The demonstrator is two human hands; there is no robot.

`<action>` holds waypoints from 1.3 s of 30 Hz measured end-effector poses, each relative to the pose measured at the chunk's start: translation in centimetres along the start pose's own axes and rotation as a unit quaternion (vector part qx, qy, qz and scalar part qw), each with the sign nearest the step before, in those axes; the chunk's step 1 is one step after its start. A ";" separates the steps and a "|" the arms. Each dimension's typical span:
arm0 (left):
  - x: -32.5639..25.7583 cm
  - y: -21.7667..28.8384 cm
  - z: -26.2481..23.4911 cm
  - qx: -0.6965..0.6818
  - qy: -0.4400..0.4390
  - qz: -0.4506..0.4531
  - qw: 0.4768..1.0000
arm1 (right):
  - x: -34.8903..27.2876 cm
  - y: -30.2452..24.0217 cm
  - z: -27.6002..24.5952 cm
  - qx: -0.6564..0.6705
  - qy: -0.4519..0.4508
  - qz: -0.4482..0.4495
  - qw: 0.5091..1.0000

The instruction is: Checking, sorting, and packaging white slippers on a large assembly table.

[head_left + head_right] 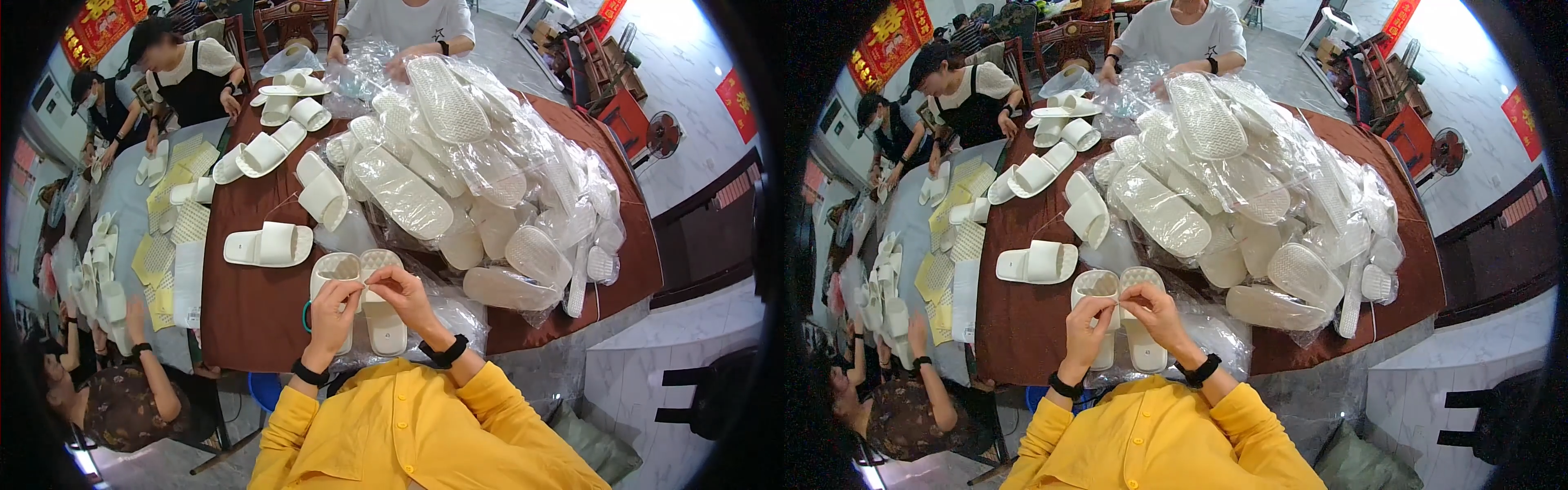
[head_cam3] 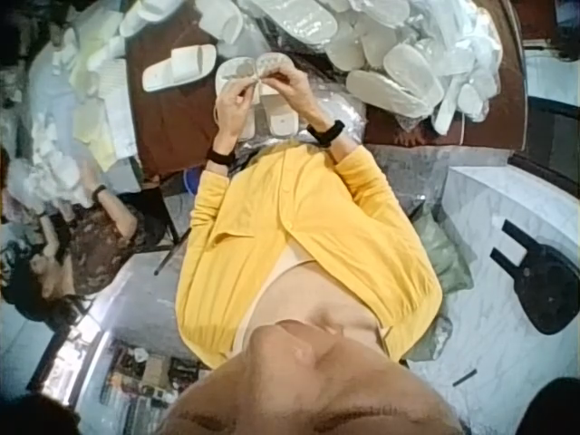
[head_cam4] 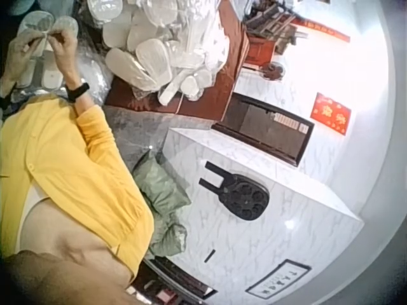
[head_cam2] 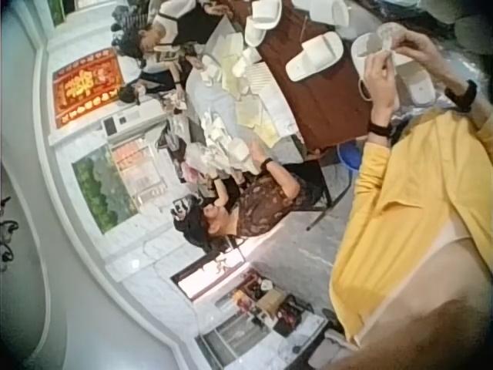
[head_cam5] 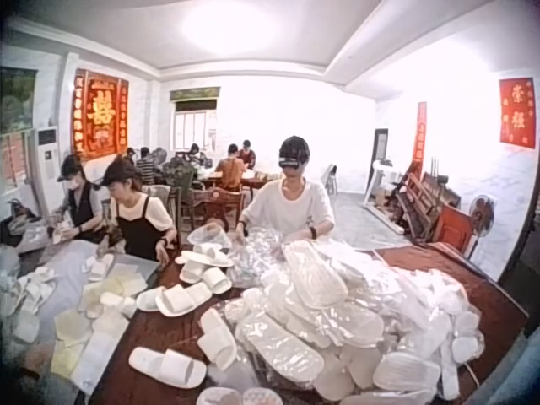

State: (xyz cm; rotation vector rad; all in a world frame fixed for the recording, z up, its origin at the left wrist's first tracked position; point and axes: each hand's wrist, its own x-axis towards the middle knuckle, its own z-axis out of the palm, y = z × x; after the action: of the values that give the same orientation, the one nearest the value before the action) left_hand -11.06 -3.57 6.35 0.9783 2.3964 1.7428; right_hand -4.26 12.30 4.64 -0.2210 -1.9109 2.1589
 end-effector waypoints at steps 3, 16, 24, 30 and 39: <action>0.1 0.1 0.1 -0.001 -0.007 -0.003 1.000 | 0.0 0.5 -0.1 -0.029 -0.011 -0.003 1.000; -0.5 -0.3 -0.1 0.063 -0.048 0.026 0.996 | -0.8 0.1 0.3 -0.145 -0.012 -0.054 0.988; -0.8 -0.5 0.1 0.051 -0.057 0.042 0.996 | -1.1 -0.6 0.5 -0.178 -0.035 -0.031 0.983; -0.4 0.7 -0.4 0.058 -0.042 0.017 0.997 | -1.1 -1.1 0.4 -0.148 -0.043 -0.086 0.984; 3.6 0.7 -14.9 0.031 0.094 -0.154 0.983 | -1.5 -2.3 -7.8 -0.131 0.145 -0.025 0.980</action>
State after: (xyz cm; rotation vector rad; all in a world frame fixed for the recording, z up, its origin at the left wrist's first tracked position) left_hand -19.03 -14.32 13.78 0.4296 2.5577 1.7225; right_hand -0.47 19.59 5.86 -0.5002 -1.9944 1.7267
